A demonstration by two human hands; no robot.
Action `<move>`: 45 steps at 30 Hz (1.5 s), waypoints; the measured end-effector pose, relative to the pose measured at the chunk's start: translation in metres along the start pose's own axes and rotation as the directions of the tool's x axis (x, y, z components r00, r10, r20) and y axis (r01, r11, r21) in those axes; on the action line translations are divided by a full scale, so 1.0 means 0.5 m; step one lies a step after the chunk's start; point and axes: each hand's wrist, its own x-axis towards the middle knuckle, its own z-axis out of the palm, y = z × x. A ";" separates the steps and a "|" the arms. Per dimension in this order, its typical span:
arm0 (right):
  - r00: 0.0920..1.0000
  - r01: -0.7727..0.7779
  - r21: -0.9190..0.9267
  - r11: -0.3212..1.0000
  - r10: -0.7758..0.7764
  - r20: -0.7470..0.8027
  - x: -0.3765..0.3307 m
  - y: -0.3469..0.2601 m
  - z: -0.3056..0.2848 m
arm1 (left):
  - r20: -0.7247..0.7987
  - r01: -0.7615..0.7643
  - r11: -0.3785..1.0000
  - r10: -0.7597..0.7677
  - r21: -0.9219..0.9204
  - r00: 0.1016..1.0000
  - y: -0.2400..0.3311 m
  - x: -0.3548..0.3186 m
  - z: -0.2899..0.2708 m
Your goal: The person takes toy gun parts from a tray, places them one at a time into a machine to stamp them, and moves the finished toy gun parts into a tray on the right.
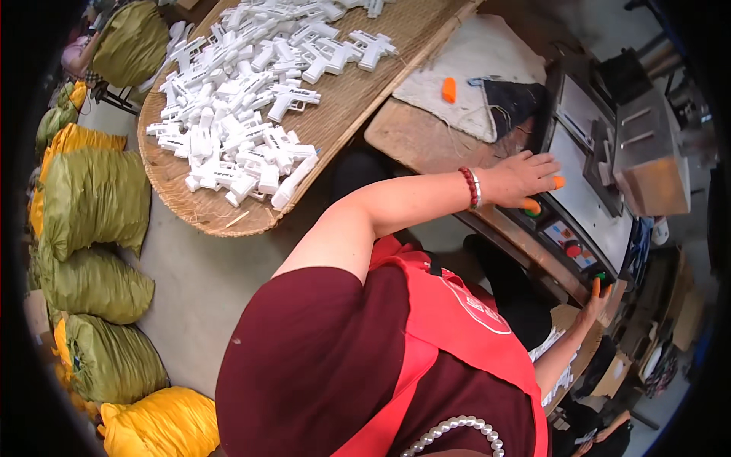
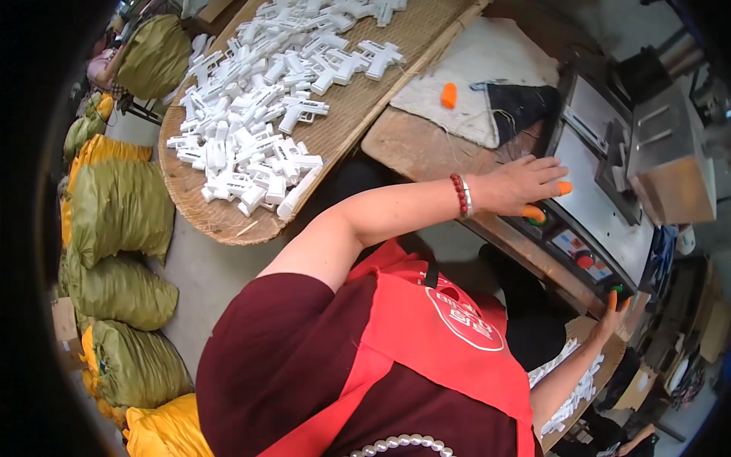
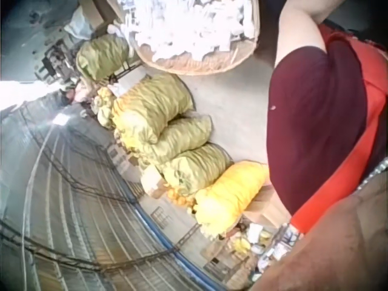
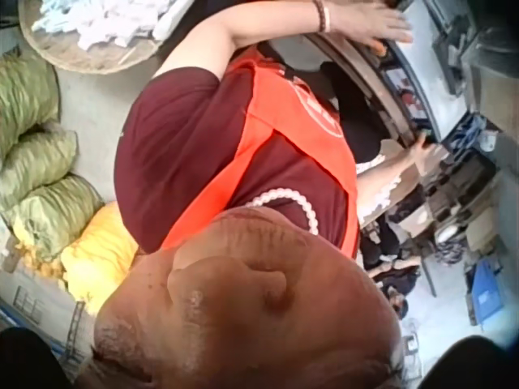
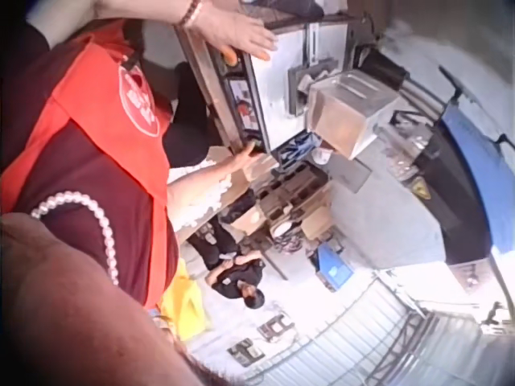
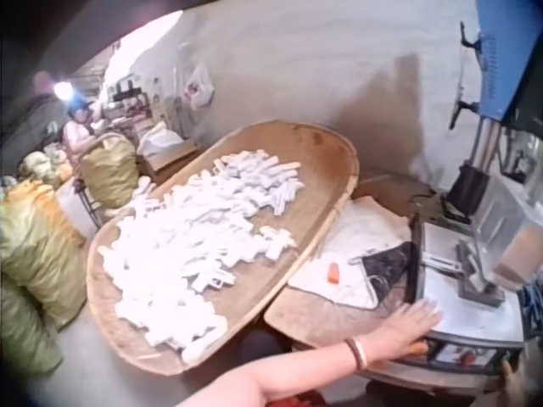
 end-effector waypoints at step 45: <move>0.545 0.182 -0.662 0.727 -0.635 -0.548 -0.155 -0.248 -0.182 | -0.151 0.057 0.981 -0.029 0.185 0.988 0.075 0.382 0.182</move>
